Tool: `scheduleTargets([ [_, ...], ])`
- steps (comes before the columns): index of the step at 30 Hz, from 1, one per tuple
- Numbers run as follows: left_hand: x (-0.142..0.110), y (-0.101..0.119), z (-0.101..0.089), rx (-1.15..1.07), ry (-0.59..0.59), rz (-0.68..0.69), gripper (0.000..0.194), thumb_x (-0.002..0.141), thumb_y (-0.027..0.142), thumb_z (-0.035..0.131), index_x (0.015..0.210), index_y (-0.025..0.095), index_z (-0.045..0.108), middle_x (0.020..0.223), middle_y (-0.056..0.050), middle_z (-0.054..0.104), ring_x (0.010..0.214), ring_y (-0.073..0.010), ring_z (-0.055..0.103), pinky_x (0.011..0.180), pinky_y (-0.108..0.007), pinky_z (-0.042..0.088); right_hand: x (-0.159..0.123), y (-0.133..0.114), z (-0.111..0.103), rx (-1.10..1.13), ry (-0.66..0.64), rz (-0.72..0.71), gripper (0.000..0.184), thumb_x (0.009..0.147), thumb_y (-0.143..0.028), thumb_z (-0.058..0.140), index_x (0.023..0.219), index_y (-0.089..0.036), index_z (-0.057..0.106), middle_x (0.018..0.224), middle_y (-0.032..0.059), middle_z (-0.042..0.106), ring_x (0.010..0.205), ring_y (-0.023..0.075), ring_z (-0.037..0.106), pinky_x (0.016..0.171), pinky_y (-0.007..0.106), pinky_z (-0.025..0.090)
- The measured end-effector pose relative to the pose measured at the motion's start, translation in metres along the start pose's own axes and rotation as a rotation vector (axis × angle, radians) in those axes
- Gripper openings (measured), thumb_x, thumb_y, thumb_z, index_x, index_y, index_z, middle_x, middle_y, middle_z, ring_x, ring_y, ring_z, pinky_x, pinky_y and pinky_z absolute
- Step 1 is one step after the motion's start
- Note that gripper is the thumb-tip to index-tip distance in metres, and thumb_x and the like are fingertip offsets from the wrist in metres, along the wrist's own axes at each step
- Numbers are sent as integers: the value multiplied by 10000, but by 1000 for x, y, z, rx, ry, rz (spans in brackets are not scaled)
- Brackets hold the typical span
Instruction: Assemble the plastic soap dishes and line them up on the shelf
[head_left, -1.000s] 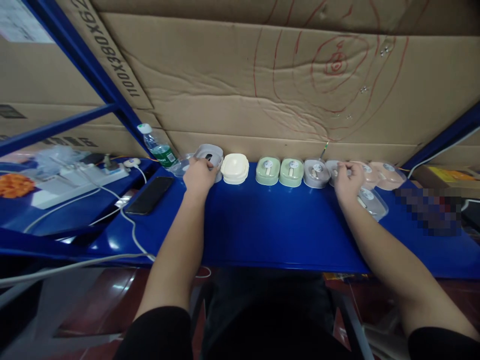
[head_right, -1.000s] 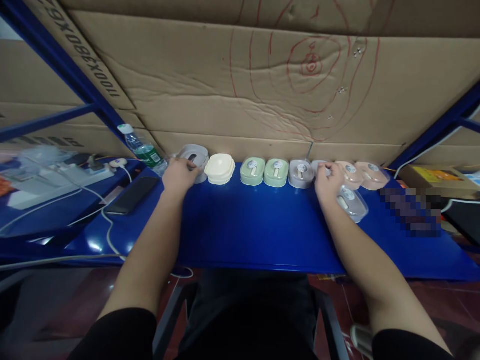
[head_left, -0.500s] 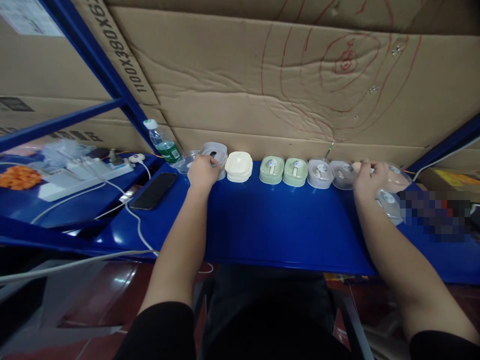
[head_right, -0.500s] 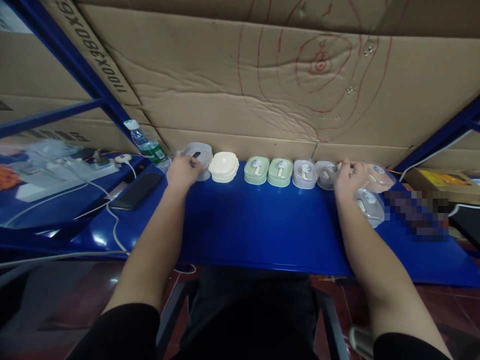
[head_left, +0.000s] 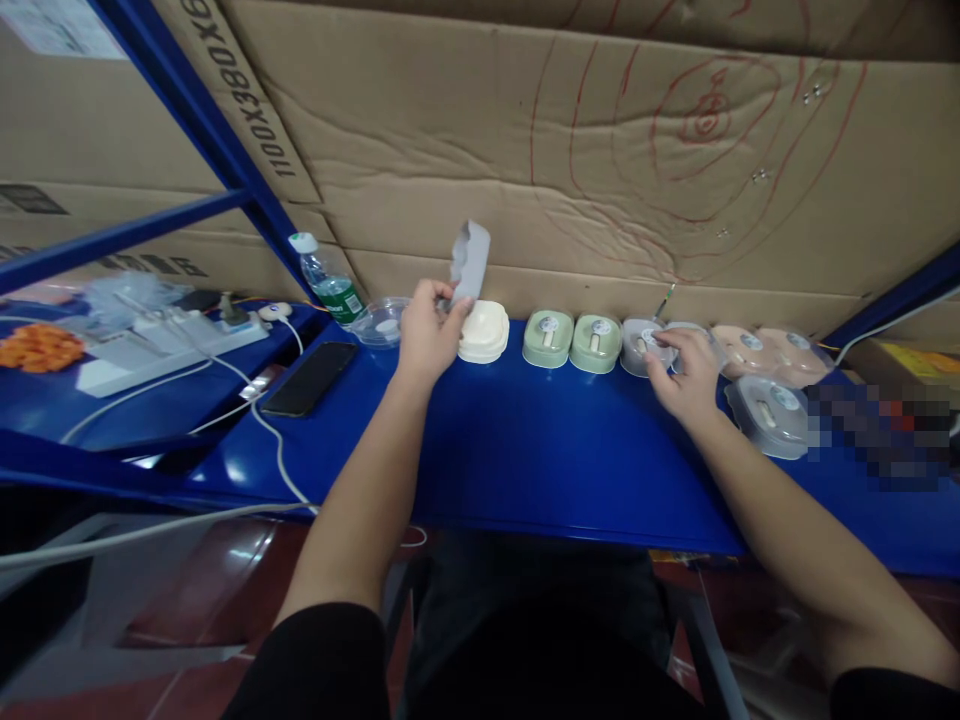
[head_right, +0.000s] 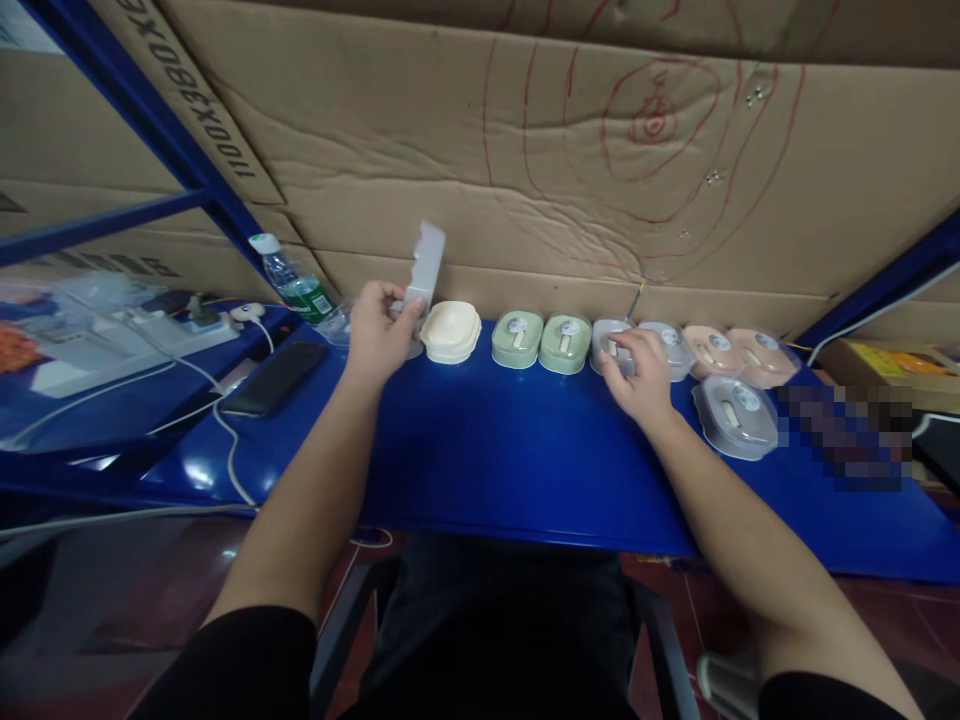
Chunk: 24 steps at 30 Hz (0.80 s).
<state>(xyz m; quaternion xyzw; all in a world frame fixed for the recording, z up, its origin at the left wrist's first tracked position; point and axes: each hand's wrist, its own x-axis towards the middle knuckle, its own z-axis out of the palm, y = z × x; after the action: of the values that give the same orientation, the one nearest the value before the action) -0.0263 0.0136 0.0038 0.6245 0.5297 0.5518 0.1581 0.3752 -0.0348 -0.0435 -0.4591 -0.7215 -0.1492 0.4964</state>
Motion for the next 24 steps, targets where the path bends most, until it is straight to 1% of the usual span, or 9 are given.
scheduleTargets([
  [2, -9, 12, 8, -179, -208, -53, 219, 968, 284, 687, 966, 250, 471, 756, 41, 653, 487, -101, 555, 512, -236, 434, -3, -7, 2, 58, -58, -30, 497, 952, -491, 717, 1389, -264, 643, 1206, 140, 740, 994, 329, 731, 930, 580, 611],
  [4, -19, 24, 15, -328, -489, -109, 205, 997, 296, 665, 963, 246, 470, 649, 68, 574, 463, -92, 537, 489, -210, 396, -6, -14, 4, 144, -151, -35, 780, 936, -543, 756, 1608, -282, 459, 1423, 181, 666, 1009, 330, 746, 877, 563, 644],
  [6, -29, 32, 22, -426, -739, -165, 199, 1026, 334, 649, 968, 238, 484, 611, 76, 534, 450, -84, 518, 483, -199, 381, -8, -20, 5, 202, -274, -33, 1012, 901, -631, 785, 1716, -299, 284, 1603, 212, 538, 1156, 379, 733, 863, 559, 665],
  [9, -41, 35, 35, -504, -903, -253, 218, 1051, 378, 637, 962, 222, 511, 622, 74, 510, 437, -68, 471, 465, -197, 349, -11, -28, 5, 209, -462, -87, 1172, 811, -751, 823, 1737, -290, 270, 1666, 200, 500, 1436, 465, 584, 1051, 639, 610],
  [12, -47, 30, 50, -506, -914, -351, 223, 1065, 391, 626, 960, 214, 541, 658, 63, 504, 444, -64, 448, 456, -203, 332, -12, -35, 5, 220, -547, -112, 1018, 847, -752, 792, 1674, -283, 429, 1582, 165, 614, 1434, 436, 605, 1161, 656, 539],
  [15, -49, 24, 60, -361, -933, -411, 161, 1084, 371, 582, 1042, 215, 591, 673, 45, 538, 447, -85, 464, 453, -225, 324, -14, -38, 9, 226, -593, -66, 630, 1005, -630, 659, 1528, -281, 623, 1433, 124, 738, 1272, 360, 729, 1095, 570, 601],
  [17, -49, 22, 61, -182, -908, -356, 145, 1075, 346, 589, 1110, 209, 622, 708, 18, 607, 487, -110, 520, 490, -247, 376, -16, -38, 12, 200, -617, -25, 488, 1058, -550, 586, 1437, -265, 700, 1353, 114, 783, 1193, 339, 765, 1043, 539, 624],
  [21, -43, 21, 51, 224, -610, -49, 219, 1003, 365, 703, 1162, 216, 687, 1008, -61, 780, 896, -213, 722, 788, -324, 539, -16, -36, 17, 128, -678, 40, 430, 1048, -510, 587, 1323, -232, 766, 1285, 124, 808, 1079, 343, 794, 932, 523, 645],
  [24, -34, 19, 38, 447, -409, 43, 245, 1010, 390, 686, 1193, 231, 721, 1168, -77, 793, 1119, -267, 715, 953, -375, 541, -15, -34, 18, 124, -715, 77, 425, 1027, -511, 616, 1284, -216, 781, 1270, 128, 812, 1003, 325, 801, 864, 489, 647],
])
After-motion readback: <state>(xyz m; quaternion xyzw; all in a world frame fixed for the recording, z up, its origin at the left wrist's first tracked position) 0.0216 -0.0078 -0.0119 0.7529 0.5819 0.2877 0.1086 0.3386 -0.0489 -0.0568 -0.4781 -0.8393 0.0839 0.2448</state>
